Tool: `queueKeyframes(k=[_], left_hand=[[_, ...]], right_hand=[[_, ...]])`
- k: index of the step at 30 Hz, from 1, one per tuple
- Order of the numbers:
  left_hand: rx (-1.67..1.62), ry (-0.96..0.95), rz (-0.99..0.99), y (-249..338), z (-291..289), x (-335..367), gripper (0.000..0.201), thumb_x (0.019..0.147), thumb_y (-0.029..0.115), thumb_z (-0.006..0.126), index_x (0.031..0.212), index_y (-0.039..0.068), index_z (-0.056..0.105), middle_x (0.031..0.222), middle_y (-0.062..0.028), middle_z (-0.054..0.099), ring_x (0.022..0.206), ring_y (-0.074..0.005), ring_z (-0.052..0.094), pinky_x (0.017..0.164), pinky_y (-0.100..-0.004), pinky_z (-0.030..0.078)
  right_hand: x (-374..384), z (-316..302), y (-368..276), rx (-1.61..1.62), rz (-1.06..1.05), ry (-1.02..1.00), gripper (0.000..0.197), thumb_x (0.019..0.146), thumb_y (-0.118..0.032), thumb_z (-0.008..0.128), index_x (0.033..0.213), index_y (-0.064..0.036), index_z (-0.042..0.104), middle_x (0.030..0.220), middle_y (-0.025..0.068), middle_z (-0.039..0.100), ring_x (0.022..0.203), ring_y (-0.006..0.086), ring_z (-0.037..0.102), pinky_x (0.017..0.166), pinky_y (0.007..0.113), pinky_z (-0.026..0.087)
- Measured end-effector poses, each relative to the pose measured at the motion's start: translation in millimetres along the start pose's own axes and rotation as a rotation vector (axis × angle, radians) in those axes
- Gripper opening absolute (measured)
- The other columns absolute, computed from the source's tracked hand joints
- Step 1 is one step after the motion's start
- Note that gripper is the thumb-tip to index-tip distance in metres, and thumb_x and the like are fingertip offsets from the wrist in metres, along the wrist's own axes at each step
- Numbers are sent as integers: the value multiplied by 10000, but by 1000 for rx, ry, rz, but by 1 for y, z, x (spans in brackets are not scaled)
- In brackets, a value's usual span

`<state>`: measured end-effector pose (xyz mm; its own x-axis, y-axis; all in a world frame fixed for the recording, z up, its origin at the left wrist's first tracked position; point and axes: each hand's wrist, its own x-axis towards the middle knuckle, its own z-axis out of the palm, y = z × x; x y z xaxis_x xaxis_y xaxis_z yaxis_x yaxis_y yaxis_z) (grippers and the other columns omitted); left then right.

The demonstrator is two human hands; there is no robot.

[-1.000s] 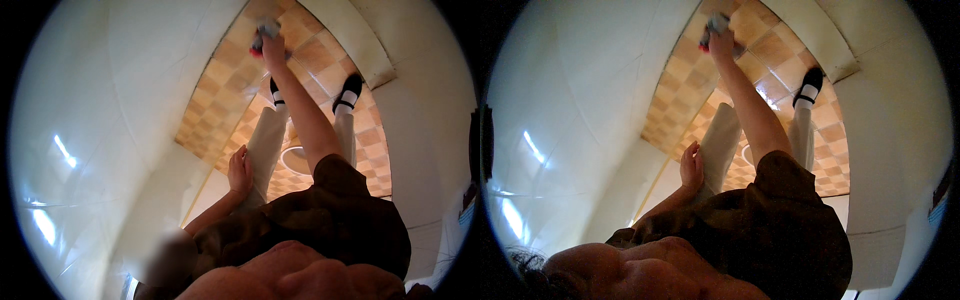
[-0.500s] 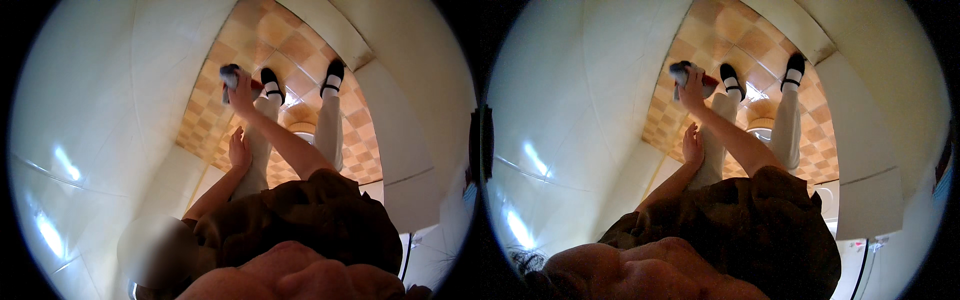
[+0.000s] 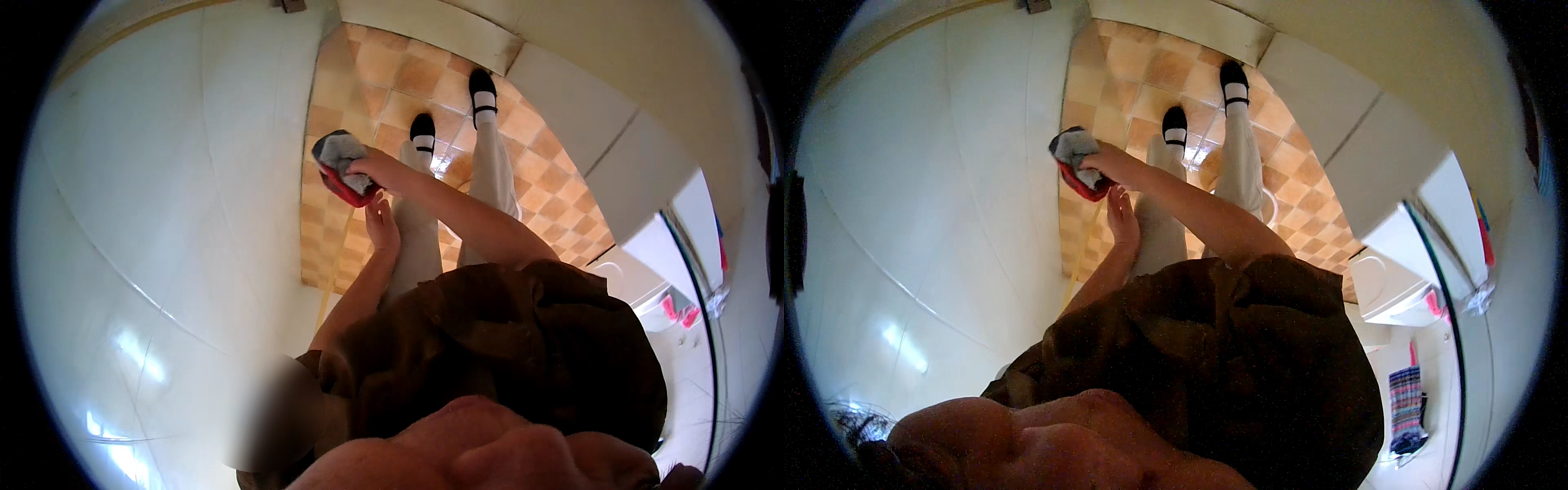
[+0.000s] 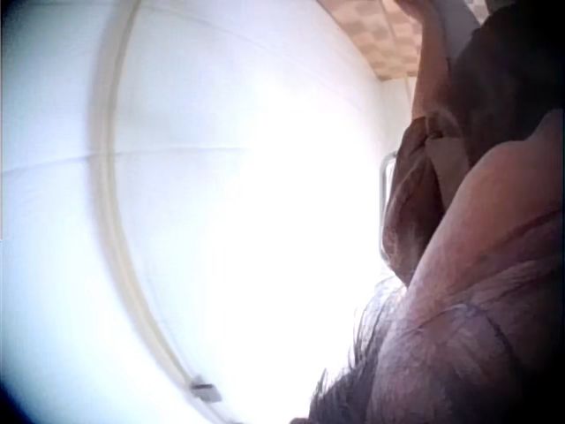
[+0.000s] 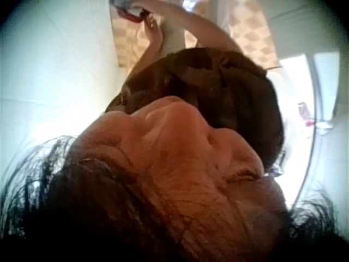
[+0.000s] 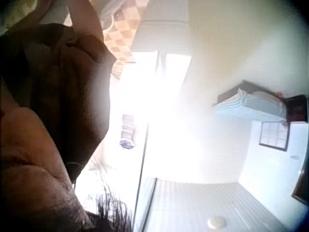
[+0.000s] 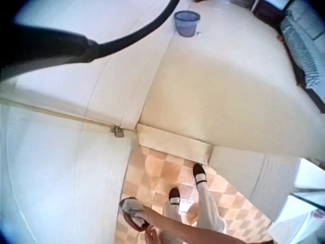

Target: The person cleans a bathroom using a cloth and a bucket of water. They wipe the white tiled walls and the floor, then wring the cloth in the bucket. The person also cleans the glass shower door and the metal handle. The task involves repetitive wiping motions and periodic cloth wringing.

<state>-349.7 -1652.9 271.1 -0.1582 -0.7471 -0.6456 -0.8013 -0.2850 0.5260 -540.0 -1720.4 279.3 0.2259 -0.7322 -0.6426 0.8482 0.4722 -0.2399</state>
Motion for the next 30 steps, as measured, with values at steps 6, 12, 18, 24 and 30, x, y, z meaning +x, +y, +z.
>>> queueKeyframes(k=[6,12,18,24,30], left_hand=[[-53,-155,12,-8,-4,37,407,980,218,501,1351,51,501,1265,-149,597,1165,-281,567,963,-374,442],[-707,-603,-139,-11,42,27,647,972,452,508,1490,127,295,1460,-35,427,1267,-208,496,1071,-381,424],[-966,-901,-485,34,86,-1,547,975,490,474,1379,121,470,1325,-62,563,1222,-238,541,1046,-414,449],[-726,-930,-689,87,104,-37,638,965,604,378,1286,84,559,1292,-96,608,1183,-258,567,1019,-403,449],[-355,-1016,-543,97,96,-79,667,922,648,417,1285,113,578,1257,-63,633,1098,-220,604,925,-400,485]], right_hand=[[-78,-19,26,422,-153,275,411,883,-258,656,1252,-104,563,1170,55,610,1100,192,583,912,366,504],[-146,-46,90,948,-320,276,404,956,-277,561,1297,-64,527,1296,101,584,1212,263,551,1052,420,452],[-215,-79,142,1179,-504,253,425,965,-255,510,1349,-74,500,1368,128,546,1253,307,526,1067,476,434],[-256,-120,194,1141,-754,205,509,989,-370,414,1434,-122,422,1463,107,456,1326,299,454,1100,484,392],[-284,-123,263,1266,-891,193,482,952,-339,466,1378,-113,475,1401,115,521,1278,327,500,1084,494,406]])
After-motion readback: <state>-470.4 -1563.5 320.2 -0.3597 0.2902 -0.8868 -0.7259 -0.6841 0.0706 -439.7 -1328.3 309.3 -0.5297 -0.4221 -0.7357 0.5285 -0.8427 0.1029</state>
